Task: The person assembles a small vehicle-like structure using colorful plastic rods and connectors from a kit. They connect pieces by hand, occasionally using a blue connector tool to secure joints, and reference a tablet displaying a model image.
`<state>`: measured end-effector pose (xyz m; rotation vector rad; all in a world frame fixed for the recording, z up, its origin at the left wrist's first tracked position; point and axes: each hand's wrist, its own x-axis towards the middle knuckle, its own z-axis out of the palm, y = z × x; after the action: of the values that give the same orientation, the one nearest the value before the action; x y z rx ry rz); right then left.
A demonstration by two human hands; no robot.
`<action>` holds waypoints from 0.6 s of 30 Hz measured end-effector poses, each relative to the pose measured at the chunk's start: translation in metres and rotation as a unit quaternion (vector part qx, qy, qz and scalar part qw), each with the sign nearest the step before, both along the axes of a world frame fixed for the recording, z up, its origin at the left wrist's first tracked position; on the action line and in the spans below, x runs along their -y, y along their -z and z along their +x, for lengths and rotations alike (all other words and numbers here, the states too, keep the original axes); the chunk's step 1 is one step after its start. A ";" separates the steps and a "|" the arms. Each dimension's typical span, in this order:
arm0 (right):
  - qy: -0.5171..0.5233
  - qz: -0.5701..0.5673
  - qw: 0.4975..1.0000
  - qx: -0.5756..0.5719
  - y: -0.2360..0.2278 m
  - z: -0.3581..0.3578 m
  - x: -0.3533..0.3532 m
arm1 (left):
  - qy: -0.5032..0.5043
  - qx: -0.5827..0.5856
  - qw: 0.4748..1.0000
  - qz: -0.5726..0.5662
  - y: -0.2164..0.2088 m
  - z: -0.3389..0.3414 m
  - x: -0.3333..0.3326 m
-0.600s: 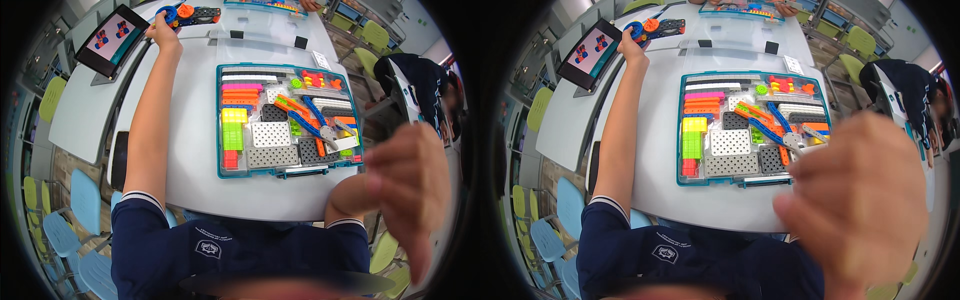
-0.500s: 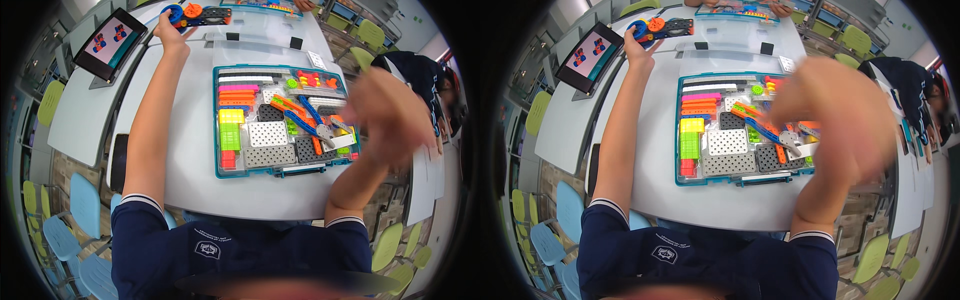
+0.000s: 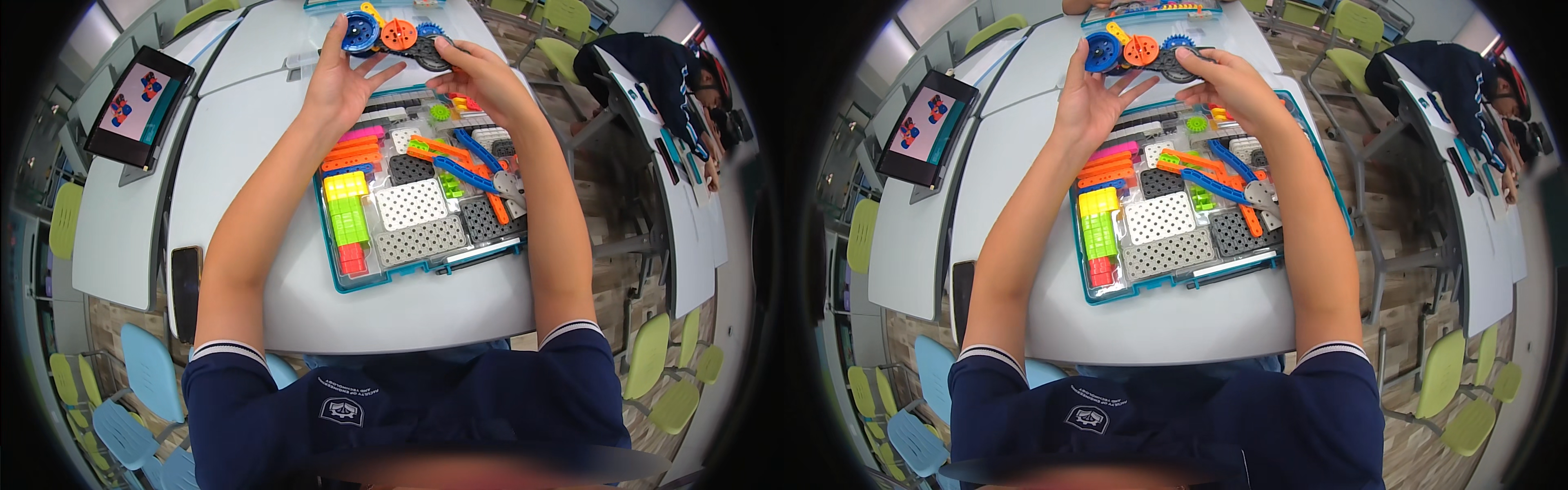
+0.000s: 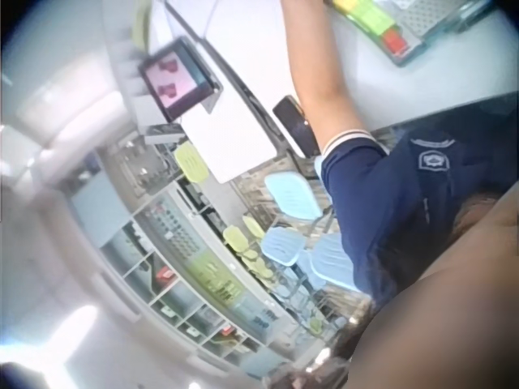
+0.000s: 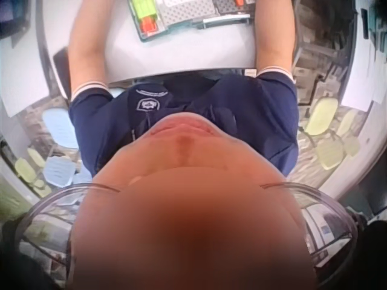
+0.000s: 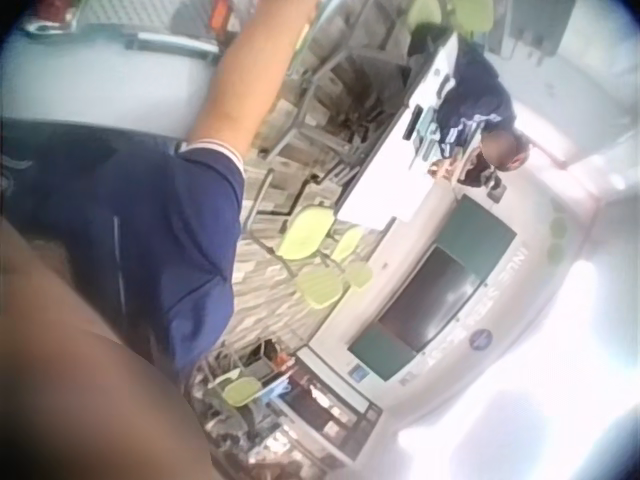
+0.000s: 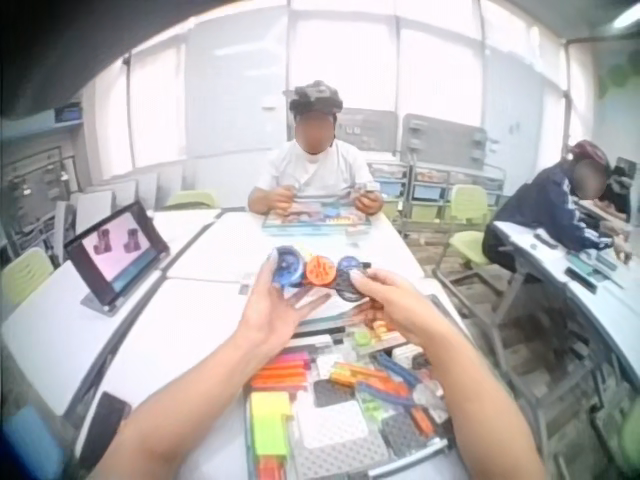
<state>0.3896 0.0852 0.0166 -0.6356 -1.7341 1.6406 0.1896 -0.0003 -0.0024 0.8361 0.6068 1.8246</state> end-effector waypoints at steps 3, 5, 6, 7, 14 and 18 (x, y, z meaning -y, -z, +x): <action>0.012 0.028 0.999 -0.012 0.002 0.002 -0.010 | 0.085 -0.010 0.996 0.007 -0.002 -0.008 0.001; 0.035 0.049 0.998 -0.015 0.006 0.002 -0.011 | 0.165 0.026 0.986 -0.017 -0.006 -0.019 0.000; 0.049 0.056 0.997 -0.019 0.006 0.001 -0.012 | 0.149 0.014 0.988 -0.028 -0.004 -0.020 0.000; 0.063 0.064 0.996 -0.024 0.007 0.001 -0.012 | 0.133 0.002 0.990 -0.038 -0.002 -0.023 0.000; 0.017 0.109 0.991 -0.073 -0.001 -0.011 -0.034 | 0.103 -0.036 0.991 -0.071 0.006 -0.051 -0.010; -0.065 -0.017 0.993 -0.094 -0.004 -0.032 -0.062 | 0.107 -0.018 0.993 -0.050 0.013 -0.062 -0.014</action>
<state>0.3573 0.1467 0.0202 -0.3751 -1.6425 1.7617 0.1280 0.0139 -0.0154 0.8343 0.6026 1.5753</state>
